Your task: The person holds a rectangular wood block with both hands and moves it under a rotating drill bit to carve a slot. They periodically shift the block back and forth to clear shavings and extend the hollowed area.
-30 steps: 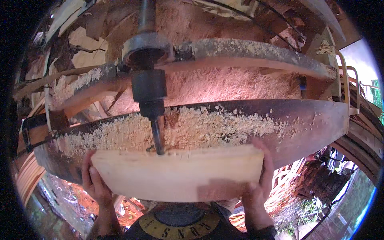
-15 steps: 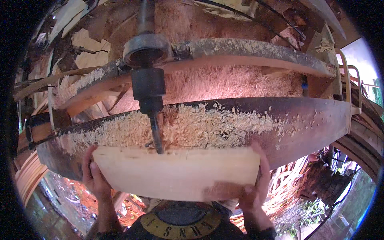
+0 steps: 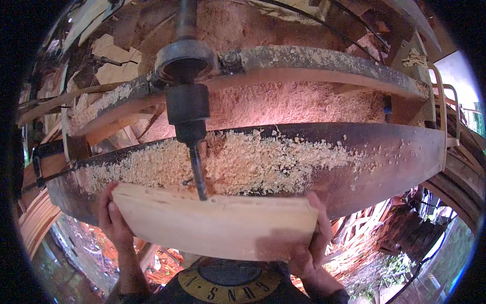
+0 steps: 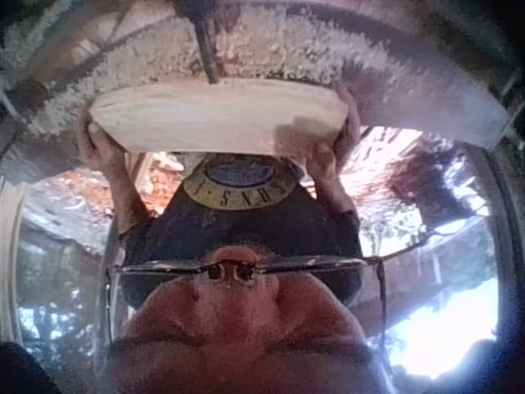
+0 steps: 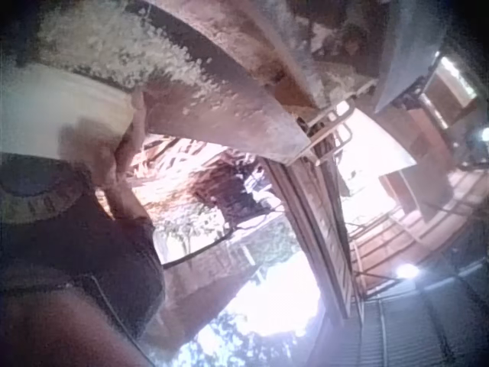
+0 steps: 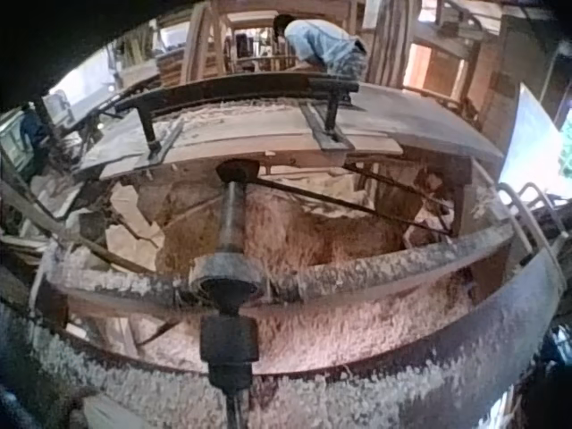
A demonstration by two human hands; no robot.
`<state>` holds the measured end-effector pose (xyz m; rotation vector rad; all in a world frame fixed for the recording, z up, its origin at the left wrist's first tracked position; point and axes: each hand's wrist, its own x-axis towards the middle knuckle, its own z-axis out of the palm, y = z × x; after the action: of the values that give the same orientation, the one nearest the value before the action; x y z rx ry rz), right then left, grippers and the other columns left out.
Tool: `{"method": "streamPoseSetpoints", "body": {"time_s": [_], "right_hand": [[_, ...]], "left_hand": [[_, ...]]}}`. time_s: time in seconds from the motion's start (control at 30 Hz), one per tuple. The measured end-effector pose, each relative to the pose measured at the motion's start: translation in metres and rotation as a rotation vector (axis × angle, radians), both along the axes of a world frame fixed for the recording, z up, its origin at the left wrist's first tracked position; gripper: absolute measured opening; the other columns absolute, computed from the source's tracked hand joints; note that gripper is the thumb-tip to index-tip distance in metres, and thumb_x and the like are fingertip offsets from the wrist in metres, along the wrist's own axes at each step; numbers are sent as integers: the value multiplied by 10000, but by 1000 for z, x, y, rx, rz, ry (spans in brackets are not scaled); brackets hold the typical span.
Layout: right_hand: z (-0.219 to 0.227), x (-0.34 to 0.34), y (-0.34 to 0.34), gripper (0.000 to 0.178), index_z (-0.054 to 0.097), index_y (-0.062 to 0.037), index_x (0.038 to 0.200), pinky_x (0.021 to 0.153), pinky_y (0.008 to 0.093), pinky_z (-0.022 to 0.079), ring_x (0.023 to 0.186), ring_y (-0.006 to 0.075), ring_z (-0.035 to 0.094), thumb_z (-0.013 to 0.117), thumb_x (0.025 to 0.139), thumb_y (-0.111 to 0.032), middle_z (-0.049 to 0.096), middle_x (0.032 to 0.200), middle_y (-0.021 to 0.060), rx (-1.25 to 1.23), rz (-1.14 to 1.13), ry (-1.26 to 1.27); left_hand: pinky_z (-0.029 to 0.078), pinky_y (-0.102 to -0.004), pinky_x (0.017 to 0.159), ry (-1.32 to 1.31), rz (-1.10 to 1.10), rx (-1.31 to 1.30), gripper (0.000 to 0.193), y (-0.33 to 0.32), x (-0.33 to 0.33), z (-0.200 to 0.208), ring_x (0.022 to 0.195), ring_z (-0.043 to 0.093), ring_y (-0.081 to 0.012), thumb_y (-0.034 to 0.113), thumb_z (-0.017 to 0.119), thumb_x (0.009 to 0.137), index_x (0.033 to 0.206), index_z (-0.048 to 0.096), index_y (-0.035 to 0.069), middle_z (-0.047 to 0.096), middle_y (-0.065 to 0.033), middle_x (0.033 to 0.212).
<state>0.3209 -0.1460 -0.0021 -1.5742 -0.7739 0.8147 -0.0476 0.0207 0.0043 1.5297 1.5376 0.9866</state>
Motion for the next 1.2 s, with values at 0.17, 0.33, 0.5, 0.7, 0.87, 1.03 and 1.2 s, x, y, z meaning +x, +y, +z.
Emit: {"method": "streamPoseSetpoints", "body": {"time_s": [0.17, 0.33, 0.5, 0.7, 0.87, 1.03, 1.2], "right_hand": [[-1, 13, 20, 962, 418, 44, 1449, 1150, 484, 380, 1368, 327, 469, 672, 880, -688, 386, 1550, 272, -34, 10, 106], [-6, 7, 9, 917, 335, 56, 1476, 1185, 493, 350, 1396, 360, 450, 693, 864, -525, 359, 1567, 304, 62, -37, 162], [6, 9, 26, 889, 350, 28, 1471, 1177, 491, 361, 1392, 362, 455, 702, 847, -497, 357, 1569, 304, 39, -64, 174], [4, 6, 25, 936, 363, 10, 1459, 1166, 491, 397, 1372, 340, 478, 777, 820, -534, 392, 1548, 267, 49, -125, 229], [-3, -1, 9, 931, 365, 29, 1447, 1155, 474, 412, 1363, 339, 489, 776, 818, -520, 425, 1521, 279, 40, -156, 203], [-4, 4, 23, 869, 371, 34, 1438, 1142, 487, 424, 1359, 351, 497, 725, 838, -485, 414, 1516, 314, 125, -136, 175], [-10, 3, 11, 819, 381, 27, 1426, 1155, 496, 407, 1365, 359, 489, 698, 851, -463, 405, 1520, 319, 145, -114, 181]], "left_hand": [[491, -421, 1063, 49, 63, 49, 410, -1, 6, 2, 1218, 618, -277, 161, 449, 1086, 1407, 547, -74, 630, -193, 1360], [484, -416, 1072, -169, 104, 3, 422, -10, 7, -4, 1243, 611, -279, 151, 454, 1092, 1441, 520, -76, 623, -194, 1382], [471, -419, 1090, -136, 73, 0, 436, -12, 3, -4, 1276, 595, -285, 160, 456, 1093, 1455, 505, -80, 603, -200, 1412], [453, -413, 1109, -142, 45, -19, 442, -10, 3, 0, 1307, 577, -287, 141, 466, 1086, 1464, 494, -88, 582, -214, 1442], [448, -404, 1114, -183, 59, -13, 443, -10, 3, -4, 1316, 574, -280, 124, 468, 1083, 1469, 493, -92, 578, -218, 1452], [406, -386, 1144, -196, 52, -27, 435, -10, -1, -3, 1342, 542, -255, 85, 461, 1082, 1478, 476, -96, 567, -204, 1469], [428, -387, 1133, -111, 20, 17, 443, -2, 1, -5, 1332, 558, -264, 139, 500, 1081, 1456, 507, -97, 577, -211, 1461]]}}
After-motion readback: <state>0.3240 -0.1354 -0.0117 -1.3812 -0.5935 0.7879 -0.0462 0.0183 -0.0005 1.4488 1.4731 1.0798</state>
